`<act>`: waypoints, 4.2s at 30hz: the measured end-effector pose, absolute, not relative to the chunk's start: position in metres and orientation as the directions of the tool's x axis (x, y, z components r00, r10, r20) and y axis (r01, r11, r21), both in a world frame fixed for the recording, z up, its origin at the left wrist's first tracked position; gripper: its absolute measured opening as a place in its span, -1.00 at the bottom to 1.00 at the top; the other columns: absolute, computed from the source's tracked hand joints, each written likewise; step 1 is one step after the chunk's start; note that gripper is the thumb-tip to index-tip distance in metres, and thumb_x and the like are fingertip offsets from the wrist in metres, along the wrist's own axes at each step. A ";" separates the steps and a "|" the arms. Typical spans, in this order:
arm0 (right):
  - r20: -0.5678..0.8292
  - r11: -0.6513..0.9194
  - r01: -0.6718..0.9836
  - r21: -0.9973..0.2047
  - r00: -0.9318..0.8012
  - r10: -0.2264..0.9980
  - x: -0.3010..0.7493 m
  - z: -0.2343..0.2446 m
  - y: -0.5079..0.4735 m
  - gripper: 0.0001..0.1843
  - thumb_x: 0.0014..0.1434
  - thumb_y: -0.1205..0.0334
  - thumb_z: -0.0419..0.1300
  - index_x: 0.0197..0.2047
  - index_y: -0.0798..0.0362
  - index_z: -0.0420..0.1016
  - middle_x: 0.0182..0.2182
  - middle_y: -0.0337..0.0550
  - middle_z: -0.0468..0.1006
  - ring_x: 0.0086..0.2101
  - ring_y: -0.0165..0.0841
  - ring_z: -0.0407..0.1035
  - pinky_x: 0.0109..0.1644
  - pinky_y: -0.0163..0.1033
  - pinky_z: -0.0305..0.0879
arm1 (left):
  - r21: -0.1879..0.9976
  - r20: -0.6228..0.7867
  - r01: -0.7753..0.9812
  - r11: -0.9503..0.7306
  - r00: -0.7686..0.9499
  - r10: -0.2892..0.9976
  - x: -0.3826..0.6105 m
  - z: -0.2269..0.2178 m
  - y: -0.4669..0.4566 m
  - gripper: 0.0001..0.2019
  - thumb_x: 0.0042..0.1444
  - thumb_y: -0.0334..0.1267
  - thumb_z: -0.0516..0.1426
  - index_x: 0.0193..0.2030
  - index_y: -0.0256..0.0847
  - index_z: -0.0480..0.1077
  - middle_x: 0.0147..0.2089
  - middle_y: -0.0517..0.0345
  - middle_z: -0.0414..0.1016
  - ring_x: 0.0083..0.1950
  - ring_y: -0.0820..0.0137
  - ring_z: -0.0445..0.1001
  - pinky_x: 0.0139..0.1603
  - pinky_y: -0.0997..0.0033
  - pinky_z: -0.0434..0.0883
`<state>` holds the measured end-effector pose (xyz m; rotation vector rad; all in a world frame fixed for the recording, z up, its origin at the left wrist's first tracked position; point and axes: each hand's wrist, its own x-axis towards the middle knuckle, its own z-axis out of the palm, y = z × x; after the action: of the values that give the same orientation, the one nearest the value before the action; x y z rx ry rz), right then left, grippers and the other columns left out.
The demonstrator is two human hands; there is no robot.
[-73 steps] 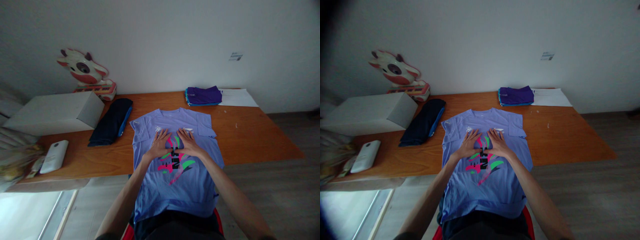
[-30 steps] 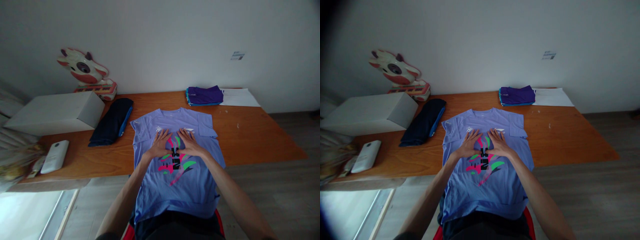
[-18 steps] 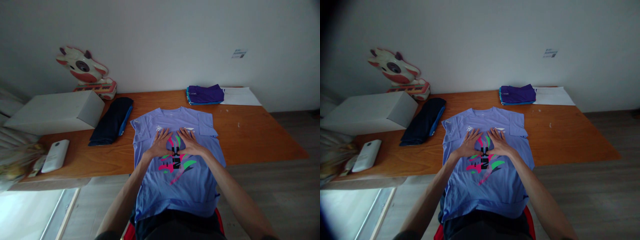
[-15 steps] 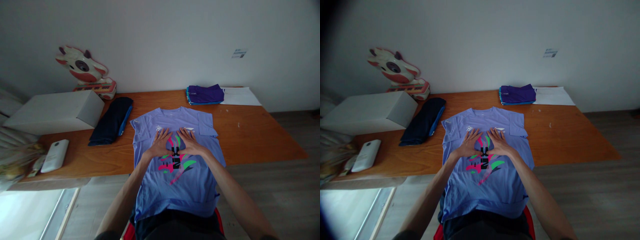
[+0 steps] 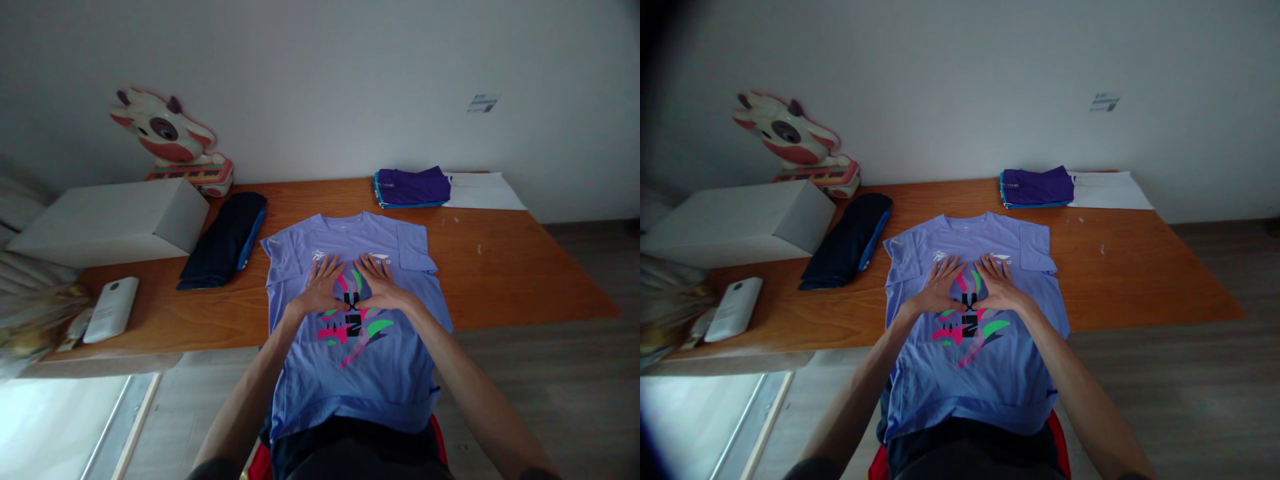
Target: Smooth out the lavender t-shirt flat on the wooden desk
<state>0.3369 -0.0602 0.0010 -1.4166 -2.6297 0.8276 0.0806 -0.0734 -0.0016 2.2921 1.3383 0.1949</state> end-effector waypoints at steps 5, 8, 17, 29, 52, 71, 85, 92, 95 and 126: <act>-0.219 0.437 0.764 -0.476 -0.583 0.782 0.337 0.001 -0.059 0.46 0.03 -0.27 0.45 0.65 -0.01 -0.42 0.60 0.12 -0.49 0.53 0.03 -0.65 0.53 0.28 -0.64 | 0.467 -0.110 0.785 -0.407 0.509 0.854 0.081 -0.004 -0.073 0.31 -0.15 0.30 0.39 0.64 -0.08 -0.14 0.70 -0.08 -0.38 0.68 -0.04 -0.49 0.61 -0.26 -0.39; -0.219 0.441 0.761 -0.475 -0.588 0.779 0.337 -0.001 -0.059 0.47 0.03 -0.28 0.45 0.64 -0.03 -0.44 0.60 0.10 -0.50 0.53 0.03 -0.65 0.54 0.28 -0.64 | 0.472 -0.104 0.781 -0.409 0.510 0.854 0.080 -0.006 -0.073 0.31 -0.15 0.30 0.39 0.64 -0.05 -0.15 0.70 -0.07 -0.38 0.68 -0.05 -0.48 0.61 -0.27 -0.40; -0.229 0.439 0.760 -0.480 -0.591 0.773 0.339 -0.001 -0.058 0.45 0.02 -0.23 0.46 0.65 0.05 -0.37 0.59 0.13 -0.52 0.52 -0.03 -0.68 0.54 0.23 -0.65 | 0.474 -0.128 0.783 -0.403 0.514 0.848 0.081 -0.005 -0.072 0.32 -0.16 0.24 0.41 0.64 -0.10 -0.15 0.70 -0.11 -0.39 0.68 -0.06 -0.50 0.60 -0.29 -0.41; -0.202 0.469 0.742 -0.479 -0.613 0.764 0.343 -0.007 -0.057 0.49 -0.01 -0.35 0.45 0.65 -0.01 -0.40 0.59 0.11 -0.51 0.53 0.02 -0.65 0.53 0.27 -0.65 | 0.473 -0.138 0.778 -0.413 0.529 0.837 0.080 0.000 -0.072 0.31 -0.15 0.24 0.39 0.65 -0.10 -0.16 0.70 -0.09 -0.42 0.68 -0.07 -0.50 0.61 -0.26 -0.41; -0.181 0.576 0.744 -0.339 -0.652 0.736 0.337 -0.003 -0.070 0.67 -0.16 -0.51 0.45 0.64 0.04 -0.46 0.59 0.14 -0.52 0.52 0.21 -0.62 0.49 0.38 -0.69 | 0.489 -0.092 0.729 -0.479 0.589 0.803 0.080 -0.011 -0.076 0.51 -0.25 0.53 0.32 0.66 -0.18 -0.33 0.68 -0.16 -0.59 0.64 -0.21 -0.67 0.51 -0.37 -0.63; 0.282 0.250 0.429 -0.868 0.011 0.959 0.424 -0.011 -0.246 -0.91 0.41 0.16 0.20 -0.15 -0.07 0.51 -0.23 -0.17 0.59 -0.22 -0.24 0.51 -0.06 -0.15 0.49 | 0.942 0.236 0.307 -0.135 -0.319 0.918 0.021 0.008 -0.261 -0.80 0.38 -0.12 0.15 -0.10 -0.19 0.51 -0.18 0.06 0.59 -0.11 0.25 0.57 -0.01 0.26 0.48; 0.102 0.301 0.804 -0.512 -0.292 0.951 0.506 -0.145 -0.396 -0.67 0.31 0.26 0.18 0.13 -0.10 0.49 -0.05 -0.06 0.64 -0.06 -0.09 0.55 0.03 0.08 0.53 | 0.568 0.057 0.823 0.018 -0.061 0.996 -0.004 -0.108 -0.433 -0.76 0.34 -0.22 0.20 0.11 0.00 0.55 0.12 -0.01 0.55 0.13 0.13 0.56 0.14 0.01 0.59; 0.113 0.321 0.786 -0.529 -0.310 0.944 0.512 -0.134 -0.392 -0.91 0.23 0.32 0.19 -0.22 -0.08 0.46 -0.13 -0.07 0.62 -0.08 -0.11 0.51 -0.01 0.01 0.48 | 0.641 0.049 0.768 0.010 -0.054 0.997 -0.020 -0.110 -0.431 -0.85 0.41 -0.26 0.11 -0.08 -0.06 0.53 -0.09 0.07 0.59 -0.07 0.28 0.63 -0.05 0.29 0.60; 0.081 0.296 0.802 -0.519 -0.299 0.951 0.517 -0.135 -0.397 -0.90 0.24 0.28 0.21 -0.17 -0.09 0.50 -0.16 -0.08 0.62 -0.11 -0.08 0.52 -0.02 0.04 0.47 | 0.631 0.020 0.776 0.009 -0.029 0.999 -0.020 -0.109 -0.439 -0.86 0.36 -0.21 0.17 -0.02 -0.03 0.54 -0.03 0.07 0.61 -0.01 0.24 0.66 -0.01 0.29 0.62; 0.032 0.019 0.725 -0.688 0.004 0.999 0.556 -0.096 -0.384 -0.80 0.34 0.03 0.17 -0.14 -0.13 0.60 -0.04 -0.01 0.67 -0.03 -0.04 0.60 0.08 0.07 0.55 | 0.746 0.183 0.656 0.117 -0.370 0.911 -0.042 -0.089 -0.451 -0.85 0.30 -0.10 0.19 -0.12 0.03 0.61 -0.06 0.12 0.71 -0.06 0.14 0.72 -0.05 0.14 0.68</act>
<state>0.5562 -0.3838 -0.0961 -1.7594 -1.7748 0.6758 -0.0415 -0.4506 -0.0885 1.5320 2.0807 1.1163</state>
